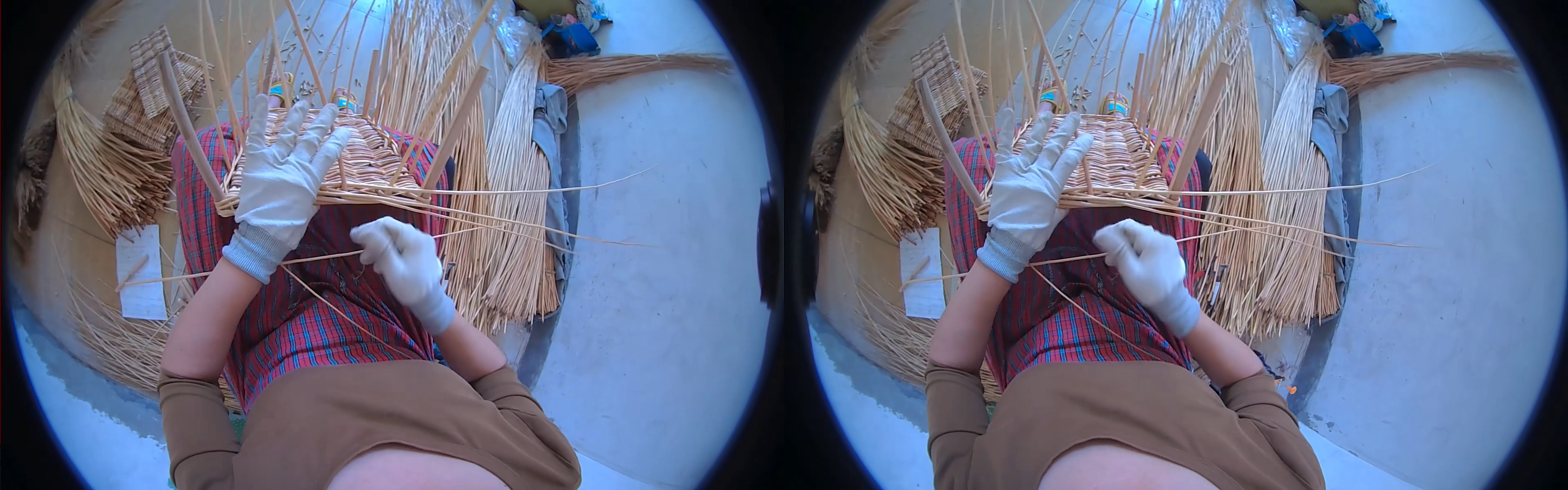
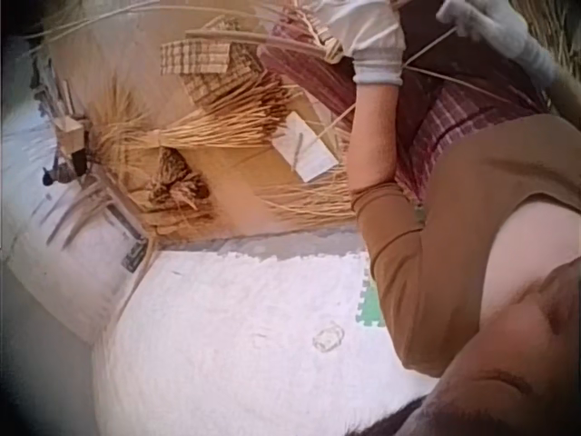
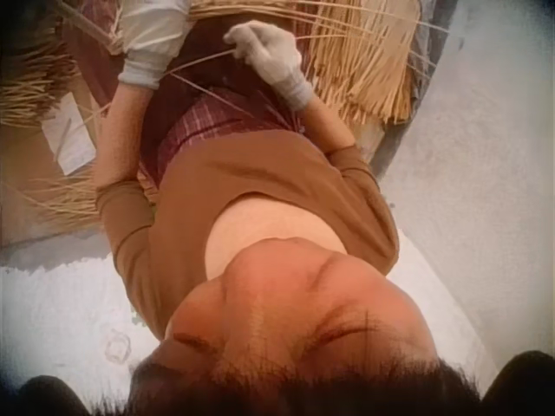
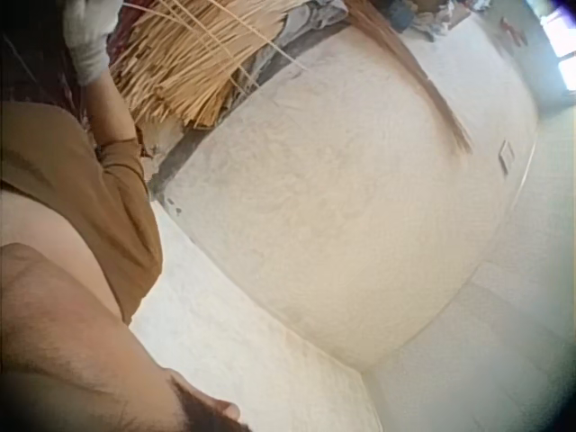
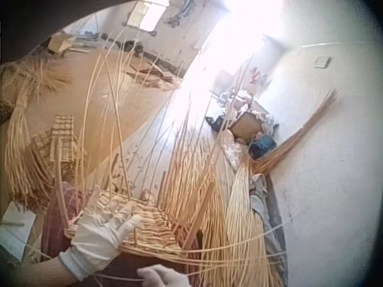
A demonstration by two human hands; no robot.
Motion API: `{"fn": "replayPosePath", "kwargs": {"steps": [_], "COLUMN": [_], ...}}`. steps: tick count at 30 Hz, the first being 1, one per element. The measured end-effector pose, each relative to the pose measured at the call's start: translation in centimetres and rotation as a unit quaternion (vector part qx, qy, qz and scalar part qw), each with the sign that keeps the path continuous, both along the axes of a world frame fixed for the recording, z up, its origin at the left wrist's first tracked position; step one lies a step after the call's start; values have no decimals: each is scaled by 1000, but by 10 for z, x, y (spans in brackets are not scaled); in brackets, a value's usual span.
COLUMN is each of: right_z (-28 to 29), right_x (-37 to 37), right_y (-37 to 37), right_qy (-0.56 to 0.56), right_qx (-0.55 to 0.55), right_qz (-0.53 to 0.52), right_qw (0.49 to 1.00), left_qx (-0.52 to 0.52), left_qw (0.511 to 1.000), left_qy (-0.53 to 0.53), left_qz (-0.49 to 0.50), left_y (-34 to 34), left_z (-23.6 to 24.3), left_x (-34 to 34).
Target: Weaving a basket using long flexible wooden strips.
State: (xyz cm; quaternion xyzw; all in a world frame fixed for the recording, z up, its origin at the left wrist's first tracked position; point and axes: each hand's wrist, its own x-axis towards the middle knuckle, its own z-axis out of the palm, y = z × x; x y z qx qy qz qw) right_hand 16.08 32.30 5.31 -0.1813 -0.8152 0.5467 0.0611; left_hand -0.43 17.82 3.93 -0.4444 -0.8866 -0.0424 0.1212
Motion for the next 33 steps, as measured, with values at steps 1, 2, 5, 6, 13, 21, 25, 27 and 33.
{"fn": "replayPosePath", "kwargs": {"steps": [1,2,5,6,13,21,25,27,33], "right_z": [-23,-24,-25,-25,34,74,74,45,28], "right_x": [3,-5,-5,-3,1,-116,-117,-138,-187], "right_y": [13,24,31,31,57,73,43,44,14], "right_qy": [-85,-106,-117,-138,-4,175,309,99,176], "right_qx": [-209,-299,-404,-437,-49,361,261,283,292], "right_qz": [-60,-97,-166,-138,-85,-89,-176,-97,3], "right_qw": [972,944,892,878,995,912,897,949,940], "left_qx": [38,40,62,57,101,253,274,252,143], "left_qw": [999,999,998,998,987,963,956,963,988], "left_qy": [-13,-17,-26,-23,-116,-96,-100,-90,-63], "left_qz": [-3,-3,-14,-14,-33,-8,-22,-36,4], "left_y": [-1,-4,-4,-4,-5,2,5,2,11], "left_z": [-2,-4,-5,-7,7,-23,-18,-21,-20], "left_x": [2,4,3,3,14,20,21,23,49]}}
